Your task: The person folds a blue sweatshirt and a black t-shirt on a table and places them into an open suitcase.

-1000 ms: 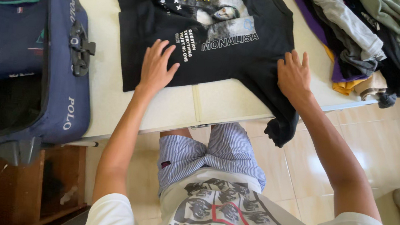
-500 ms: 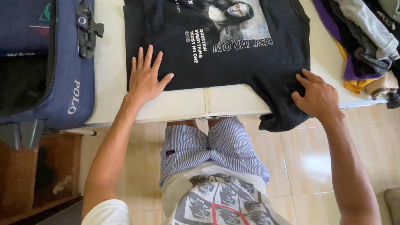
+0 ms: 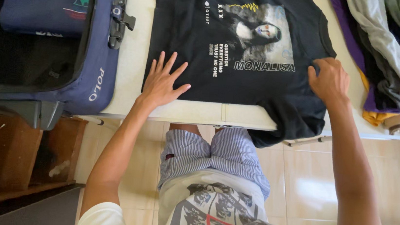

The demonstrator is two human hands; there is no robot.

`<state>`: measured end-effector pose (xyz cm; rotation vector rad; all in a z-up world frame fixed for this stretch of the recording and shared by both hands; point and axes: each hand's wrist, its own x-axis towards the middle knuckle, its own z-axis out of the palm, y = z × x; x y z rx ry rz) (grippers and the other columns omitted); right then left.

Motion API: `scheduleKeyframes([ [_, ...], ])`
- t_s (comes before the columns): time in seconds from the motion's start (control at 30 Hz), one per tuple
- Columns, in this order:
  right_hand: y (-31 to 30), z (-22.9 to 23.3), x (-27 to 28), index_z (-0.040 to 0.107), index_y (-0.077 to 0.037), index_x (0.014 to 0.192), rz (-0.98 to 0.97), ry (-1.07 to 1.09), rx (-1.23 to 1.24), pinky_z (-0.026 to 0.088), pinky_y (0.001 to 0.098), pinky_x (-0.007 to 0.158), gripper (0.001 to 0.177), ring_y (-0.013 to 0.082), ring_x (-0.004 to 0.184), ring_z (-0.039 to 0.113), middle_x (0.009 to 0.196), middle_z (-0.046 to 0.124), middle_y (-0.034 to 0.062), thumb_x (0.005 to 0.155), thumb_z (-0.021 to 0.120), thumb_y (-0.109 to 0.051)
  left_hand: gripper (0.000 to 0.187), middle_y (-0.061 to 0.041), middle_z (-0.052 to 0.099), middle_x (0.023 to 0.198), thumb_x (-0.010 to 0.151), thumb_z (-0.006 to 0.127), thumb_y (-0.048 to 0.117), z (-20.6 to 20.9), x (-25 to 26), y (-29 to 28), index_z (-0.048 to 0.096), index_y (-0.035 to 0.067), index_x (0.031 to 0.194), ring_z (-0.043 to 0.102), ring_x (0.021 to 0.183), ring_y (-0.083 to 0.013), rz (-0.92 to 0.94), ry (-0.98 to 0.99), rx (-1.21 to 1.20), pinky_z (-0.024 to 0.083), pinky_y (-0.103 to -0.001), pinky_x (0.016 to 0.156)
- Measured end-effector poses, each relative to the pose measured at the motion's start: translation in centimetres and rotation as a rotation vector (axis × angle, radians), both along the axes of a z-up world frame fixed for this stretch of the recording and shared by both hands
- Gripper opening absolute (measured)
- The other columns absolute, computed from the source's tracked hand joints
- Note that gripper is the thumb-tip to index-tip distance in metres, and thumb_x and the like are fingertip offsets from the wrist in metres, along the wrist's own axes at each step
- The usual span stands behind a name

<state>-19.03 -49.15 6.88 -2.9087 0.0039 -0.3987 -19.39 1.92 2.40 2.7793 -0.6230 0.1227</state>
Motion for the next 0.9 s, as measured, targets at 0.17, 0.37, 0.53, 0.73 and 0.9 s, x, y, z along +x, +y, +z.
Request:
scheduleKeyframes([
  [0.17, -1.6, -4.2, 4.4, 0.049, -0.009, 0.154, 0.191, 0.025, 0.031, 0.021, 0.0523, 0.124, 0.063, 0.0375, 0.155, 0.027, 0.167, 0.036, 0.0171, 0.102, 0.053, -0.044, 0.075, -0.016, 0.020, 0.169, 0.092, 0.061, 0.061, 0.2, -0.4, 0.0, 0.046, 0.023, 0.155, 0.012, 0.154, -0.0471, 0.030, 0.008, -0.008, 0.014, -0.059, 0.124],
  [0.37, -0.8, -5.1, 1.1, 0.035, -0.009, 0.161, 0.086, 0.138, 0.018, 0.009, 0.0555, 0.125, 0.072, 0.0374, 0.157, 0.014, 0.171, 0.023, 0.0167, 0.103, 0.046, -0.051, 0.075, -0.016, 0.018, 0.169, 0.093, 0.061, 0.060, 0.7, -1.3, 0.4, 0.045, 0.021, 0.156, 0.013, 0.154, -0.0467, 0.010, 0.001, -0.012, 0.014, -0.059, 0.124],
  [0.53, 0.1, -4.8, -2.2, 0.041, -0.006, 0.159, 0.067, 0.091, -0.001, 0.015, 0.0568, 0.124, 0.072, 0.0384, 0.156, 0.022, 0.169, 0.029, 0.0181, 0.102, 0.050, -0.050, 0.076, -0.019, 0.018, 0.168, 0.092, 0.064, 0.058, 2.3, -3.2, 0.9, 0.045, 0.020, 0.155, 0.015, 0.153, -0.0473, 0.000, 0.026, -0.020, 0.016, -0.060, 0.122],
  [0.73, 0.8, -2.5, -1.6, 0.060, -0.004, 0.144, 0.019, 0.117, -0.075, 0.033, 0.0546, 0.119, 0.067, 0.0384, 0.143, 0.043, 0.153, 0.051, 0.0191, 0.095, 0.066, -0.048, 0.082, -0.018, 0.044, 0.148, 0.087, 0.072, 0.053, 3.5, 0.5, 0.9, 0.049, 0.002, 0.148, 0.035, 0.141, -0.0425, 0.066, 0.074, -0.004, 0.029, -0.055, 0.119],
  [0.9, 1.9, -2.6, 4.4, 0.063, 0.000, 0.137, 0.031, 0.056, -0.066, 0.038, 0.0563, 0.109, 0.062, 0.0434, 0.138, 0.045, 0.148, 0.052, 0.0230, 0.096, 0.069, -0.047, 0.066, -0.021, 0.045, 0.150, 0.096, 0.070, 0.041, -0.2, 13.4, -0.3, 0.054, -0.005, 0.140, 0.036, 0.142, -0.0404, 0.081, -0.217, -0.106, 0.031, -0.052, 0.116],
])
